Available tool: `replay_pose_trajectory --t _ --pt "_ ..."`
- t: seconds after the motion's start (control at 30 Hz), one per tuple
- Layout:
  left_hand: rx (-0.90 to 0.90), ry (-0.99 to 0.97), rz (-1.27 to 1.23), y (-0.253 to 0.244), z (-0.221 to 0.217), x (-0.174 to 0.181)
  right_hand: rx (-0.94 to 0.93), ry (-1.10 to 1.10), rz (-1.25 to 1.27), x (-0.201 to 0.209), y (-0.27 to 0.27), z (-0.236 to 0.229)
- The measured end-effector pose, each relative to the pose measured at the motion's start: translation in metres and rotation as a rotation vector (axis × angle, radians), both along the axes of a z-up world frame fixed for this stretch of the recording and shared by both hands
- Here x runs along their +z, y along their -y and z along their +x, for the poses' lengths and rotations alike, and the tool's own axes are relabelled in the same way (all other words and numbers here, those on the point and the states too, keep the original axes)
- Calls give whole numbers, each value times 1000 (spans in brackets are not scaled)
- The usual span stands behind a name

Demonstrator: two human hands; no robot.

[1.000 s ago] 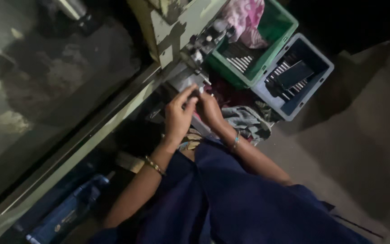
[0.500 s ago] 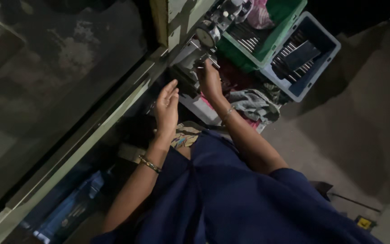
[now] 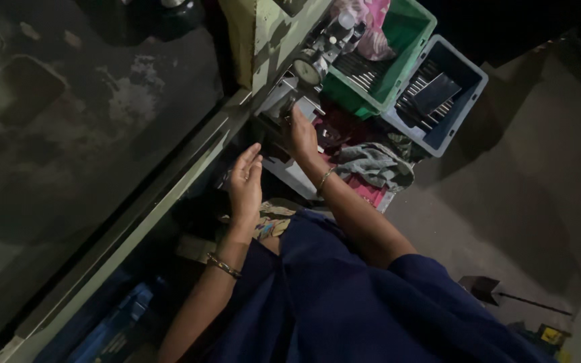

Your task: The person repeatedly picks up small metal rods, measures them with a dial caliper, and places them back into a green bin. The person also wipes the parts with a cloth between measurements.

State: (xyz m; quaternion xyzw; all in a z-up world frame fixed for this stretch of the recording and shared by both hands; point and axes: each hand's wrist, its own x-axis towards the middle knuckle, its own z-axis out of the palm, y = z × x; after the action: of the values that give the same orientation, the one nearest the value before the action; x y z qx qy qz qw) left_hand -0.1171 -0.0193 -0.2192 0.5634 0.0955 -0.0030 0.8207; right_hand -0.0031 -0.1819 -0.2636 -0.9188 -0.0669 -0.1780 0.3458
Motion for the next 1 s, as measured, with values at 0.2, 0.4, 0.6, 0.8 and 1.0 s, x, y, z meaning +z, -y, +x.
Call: replay_pose_trajectory --t 0.2,0.4,0.6,0.8,1.0 --pt "-12 -33 35 -2 0 7 -52 -68 -48 -9 5 2" --pt "-15 -9 -20 2 4 2 -44 -67 -60 -12 8 1" --pt "-11 -10 -32 6 8 1 -45 -77 -10 -10 5 2" --pt "-28 -50 40 7 8 13 -41 -61 -50 -14 6 3" --pt "-58 -66 20 9 10 12 9 9 -19 -6 8 2"
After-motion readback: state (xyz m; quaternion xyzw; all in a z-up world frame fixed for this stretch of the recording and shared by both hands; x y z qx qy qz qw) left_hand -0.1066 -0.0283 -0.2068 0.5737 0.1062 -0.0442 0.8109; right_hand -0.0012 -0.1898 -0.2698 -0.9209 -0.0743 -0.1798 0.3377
